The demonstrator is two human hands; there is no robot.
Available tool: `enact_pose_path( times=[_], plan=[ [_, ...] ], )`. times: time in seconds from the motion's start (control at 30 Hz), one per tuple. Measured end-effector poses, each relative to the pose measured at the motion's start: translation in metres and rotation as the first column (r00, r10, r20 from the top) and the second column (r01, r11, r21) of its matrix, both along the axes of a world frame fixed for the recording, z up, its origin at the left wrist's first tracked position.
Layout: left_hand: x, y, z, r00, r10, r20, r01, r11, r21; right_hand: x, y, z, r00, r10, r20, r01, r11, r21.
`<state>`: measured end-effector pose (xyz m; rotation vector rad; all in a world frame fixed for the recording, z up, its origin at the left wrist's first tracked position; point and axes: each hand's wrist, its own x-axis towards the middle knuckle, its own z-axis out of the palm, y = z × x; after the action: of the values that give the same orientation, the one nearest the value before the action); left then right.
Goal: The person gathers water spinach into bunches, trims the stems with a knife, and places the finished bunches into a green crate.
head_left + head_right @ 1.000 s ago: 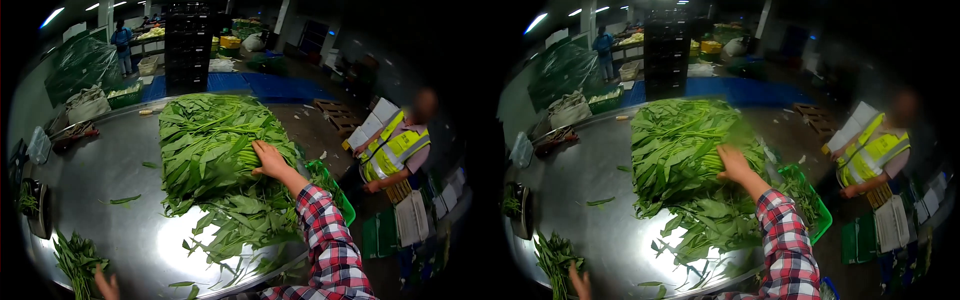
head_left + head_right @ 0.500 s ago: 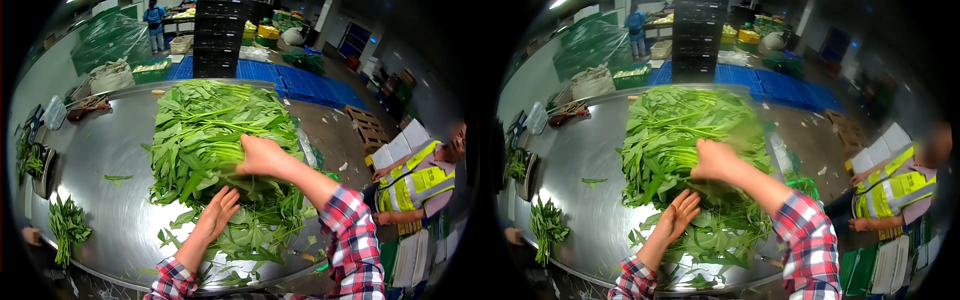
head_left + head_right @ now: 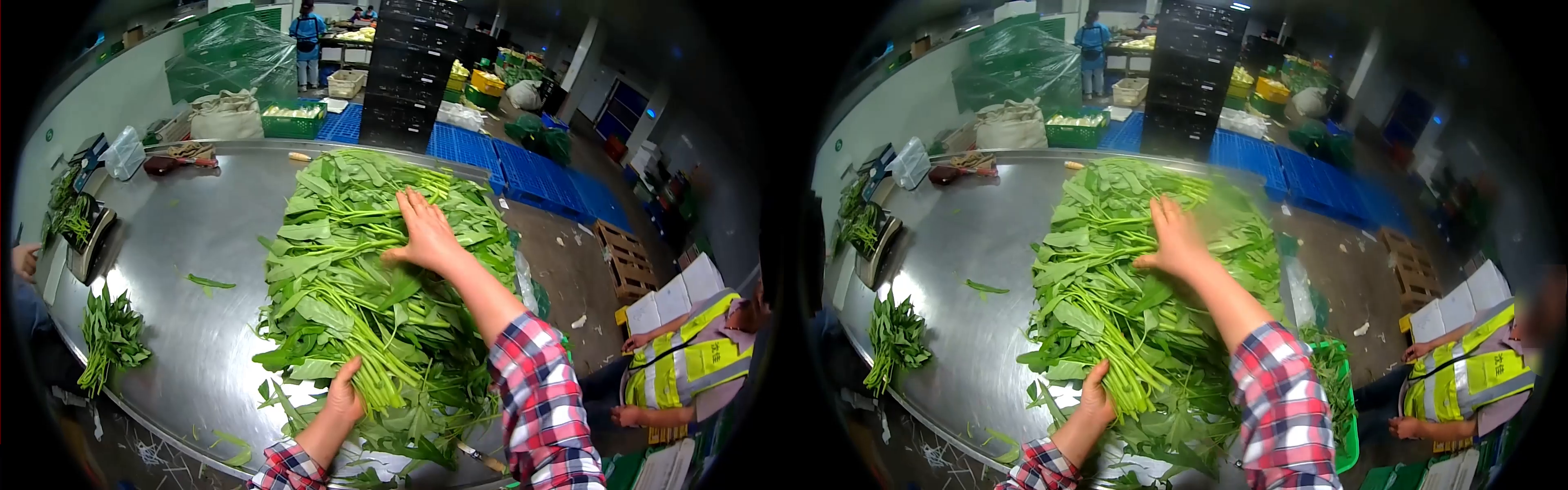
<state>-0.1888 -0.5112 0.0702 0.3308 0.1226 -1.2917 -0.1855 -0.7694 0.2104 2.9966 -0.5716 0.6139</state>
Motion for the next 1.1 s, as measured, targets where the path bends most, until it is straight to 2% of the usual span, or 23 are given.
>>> enact_pose_path(
  times=[0.1,0.2,0.23,0.27,0.33,0.4,0.43,0.5,0.53,0.6,0.67,0.7,0.73,0.8,0.83,0.87,0.9,0.93,0.97,1.0,1.07,1.1],
  plan=[
    [-0.002,0.0,-0.017,1.0,0.021,0.007,-0.022,1.0,0.002,0.016,-0.004,-0.007,0.994,0.072,-0.078,-0.08,0.991,-0.106],
    [-0.008,-0.008,-0.019,1.0,0.024,-0.003,-0.024,1.0,-0.009,0.014,0.024,0.007,0.957,0.055,-0.286,-0.035,0.996,0.077],
    [-0.01,-0.012,-0.014,1.0,0.027,0.005,-0.027,1.0,-0.004,0.005,0.042,0.002,0.99,0.07,-0.126,-0.066,0.997,0.037],
    [-0.01,-0.015,-0.012,1.0,0.03,0.01,-0.03,1.0,0.001,-0.002,0.052,0.007,0.994,0.04,-0.103,-0.025,0.99,0.14],
    [-0.01,-0.016,-0.014,1.0,-0.007,-0.009,0.007,0.999,-0.036,-0.002,0.031,0.01,0.992,-0.122,-0.009,0.123,0.986,0.114],
    [-0.008,-0.017,-0.01,0.999,-0.032,-0.022,0.028,0.991,-0.13,-0.008,0.012,0.027,0.938,-0.338,0.082,0.347,0.925,-0.157],
    [-0.006,-0.015,-0.008,0.999,-0.034,-0.007,0.032,0.988,-0.154,-0.012,0.011,0.035,0.944,-0.175,0.281,0.273,0.892,-0.361],
    [-0.003,-0.013,-0.013,0.999,-0.03,0.011,0.032,0.985,-0.17,-0.024,0.045,0.037,0.985,-0.141,-0.098,0.136,0.989,-0.059],
    [-0.003,-0.012,-0.015,0.999,-0.03,0.018,0.033,0.983,-0.18,-0.033,0.069,0.031,0.958,-0.072,-0.276,0.107,0.988,0.112],
    [-0.002,-0.014,-0.016,0.998,-0.036,0.058,0.045,0.985,-0.167,-0.05,0.098,-0.024,0.996,0.052,-0.07,-0.06,0.99,-0.124],
    [0.003,-0.015,-0.032,0.994,-0.067,0.088,0.079,0.988,-0.135,-0.057,0.104,-0.052,0.99,0.132,-0.038,-0.136,0.984,-0.117],
    [0.003,-0.015,-0.038,0.992,-0.05,0.114,0.063,0.991,-0.115,-0.06,0.11,-0.05,0.988,0.147,-0.048,-0.15,0.987,-0.063],
    [0.004,-0.011,-0.045,0.991,-0.068,0.113,0.08,0.991,-0.107,-0.067,0.119,-0.046,0.984,0.168,-0.051,-0.16,0.977,0.139],
    [0.011,0.005,-0.054,0.988,-0.113,0.106,0.122,0.988,-0.091,-0.078,0.149,-0.037,0.981,0.11,-0.159,-0.029,0.897,0.441],
    [0.014,0.021,-0.046,0.975,-0.083,0.204,0.08,0.997,0.021,-0.086,0.165,-0.039,0.991,0.125,-0.042,-0.09,0.877,0.472],
    [0.018,0.034,-0.039,0.952,-0.068,0.299,0.072,0.997,-0.004,-0.093,0.182,-0.043,0.988,0.137,0.075,-0.156,0.855,0.494],
    [0.017,0.036,-0.021,0.959,-0.022,0.281,0.053,0.993,-0.103,-0.098,0.196,-0.043,0.982,0.172,0.081,-0.188,0.819,0.542],
    [0.015,0.035,-0.002,0.966,0.022,0.259,0.032,0.979,-0.199,-0.099,0.203,-0.054,0.959,0.25,0.131,-0.282,0.823,0.494],
    [0.006,0.034,0.009,0.972,0.097,0.213,-0.057,0.981,-0.188,-0.099,0.207,-0.052,0.963,0.259,0.075,-0.267,0.876,0.401],
    [0.008,0.04,0.006,0.964,0.055,0.259,-0.025,0.993,-0.116,-0.098,0.211,-0.049,0.965,0.263,0.02,-0.257,0.918,0.302],
    [0.021,0.05,-0.016,0.938,-0.031,0.346,0.024,0.999,0.027,-0.098,0.188,-0.041,0.926,0.377,0.027,-0.363,0.868,0.34],
    [0.026,0.056,-0.045,0.971,-0.054,0.232,0.043,0.998,0.053,-0.093,0.168,-0.03,0.935,0.335,0.115,-0.353,0.847,0.399]
  ],
)
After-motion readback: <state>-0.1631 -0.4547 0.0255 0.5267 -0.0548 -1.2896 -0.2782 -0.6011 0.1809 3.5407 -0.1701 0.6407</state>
